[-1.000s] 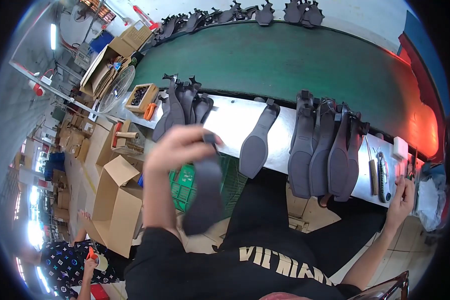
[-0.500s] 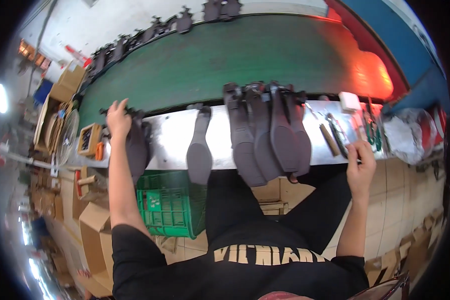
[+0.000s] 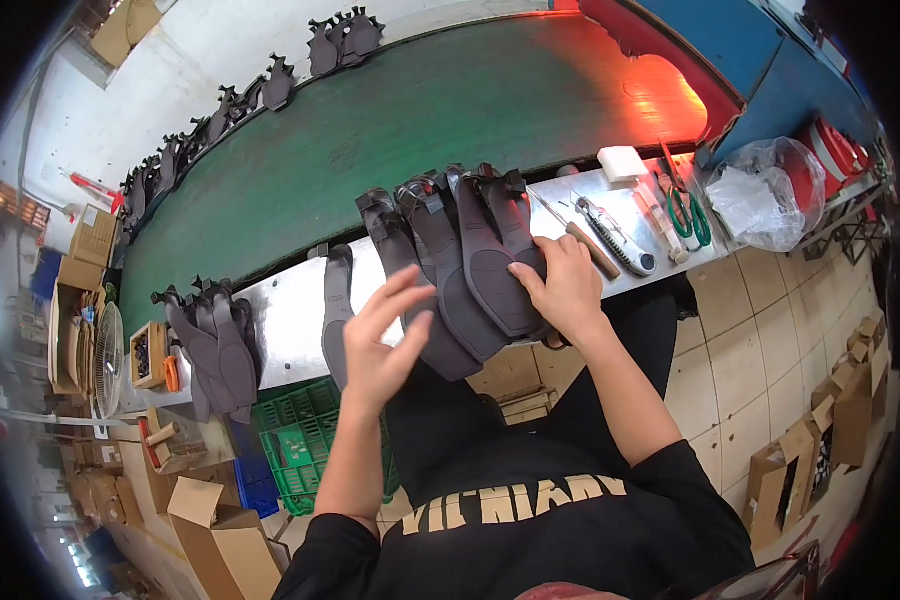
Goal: The recorder trims excess material from shoe soles using a sharp hand tool and scissors at a manufacturing workbench.
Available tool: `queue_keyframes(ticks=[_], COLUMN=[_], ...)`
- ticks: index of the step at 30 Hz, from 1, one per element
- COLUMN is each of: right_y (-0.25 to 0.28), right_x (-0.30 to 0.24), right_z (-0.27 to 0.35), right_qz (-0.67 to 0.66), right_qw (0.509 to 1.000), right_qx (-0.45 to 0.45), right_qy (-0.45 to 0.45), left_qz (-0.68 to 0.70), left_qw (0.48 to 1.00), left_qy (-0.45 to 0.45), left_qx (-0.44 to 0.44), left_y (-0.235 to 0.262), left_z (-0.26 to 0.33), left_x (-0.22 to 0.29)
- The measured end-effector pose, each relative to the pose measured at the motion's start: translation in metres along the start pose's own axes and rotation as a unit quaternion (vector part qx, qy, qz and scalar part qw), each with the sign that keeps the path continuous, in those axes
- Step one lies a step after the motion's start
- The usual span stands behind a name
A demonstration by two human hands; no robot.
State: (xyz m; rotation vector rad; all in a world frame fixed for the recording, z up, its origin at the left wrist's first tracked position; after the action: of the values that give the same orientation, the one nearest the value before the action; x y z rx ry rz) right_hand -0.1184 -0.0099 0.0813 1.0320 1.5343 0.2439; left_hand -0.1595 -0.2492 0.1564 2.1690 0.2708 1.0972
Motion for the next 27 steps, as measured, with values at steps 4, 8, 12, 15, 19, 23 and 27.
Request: queue_keyframes(ticks=[4, 8, 12, 15, 19, 23, 27], right_y=[0.001, 0.0, -0.007, 0.003, 0.02, 0.022, 0.038], right_x=[0.003, 0.013, 0.048, 0.042, 0.04, 0.038, 0.032], right_z=[-0.013, -0.019, -0.02, -0.017, -0.012, -0.002, 0.009], right_qz=[-0.05, -0.124, -0.468, -0.566, -0.623, -0.724, -0.68], right_qw=[0.998, 0.99, 0.868, 0.803, 0.737, 0.603, 0.686], right_qx=[-0.026, -0.007, -0.055, -0.083, -0.127, -0.173, -0.101], right_qy=[-0.031, -0.065, -0.16, -0.169, -0.228, -0.287, -0.239], left_qz=[0.072, 0.066, -0.081, -0.137, -0.123, -0.154, -0.145], left_qw=[0.997, 0.995, 0.992, 0.983, 0.985, 0.981, 0.981], left_qy=[0.002, -0.001, -0.06, -0.09, -0.073, -0.087, -0.084], left_qx=[-0.043, -0.073, -0.078, -0.078, -0.091, -0.084, -0.1], left_y=[-0.026, -0.045, -0.056, -0.059, -0.062, -0.063, -0.067], left_z=[0.015, 0.015, 0.009, 0.009, 0.003, -0.003, -0.008], left_x=[0.007, 0.013, 0.017, 0.02, 0.017, 0.023, 0.018])
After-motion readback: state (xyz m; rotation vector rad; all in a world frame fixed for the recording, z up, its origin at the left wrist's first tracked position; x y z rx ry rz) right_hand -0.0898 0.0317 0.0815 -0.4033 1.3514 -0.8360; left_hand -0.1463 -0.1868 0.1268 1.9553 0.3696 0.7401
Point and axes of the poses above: each hand's wrist, its own z-axis away from the middle knuckle, its own y-axis out of the back of the hand, x = y × z, the point moved 6 cm from there along -z, towards the middle knuckle, and after that the axes turned 11 degrees about -z, right-handed, at the moved point
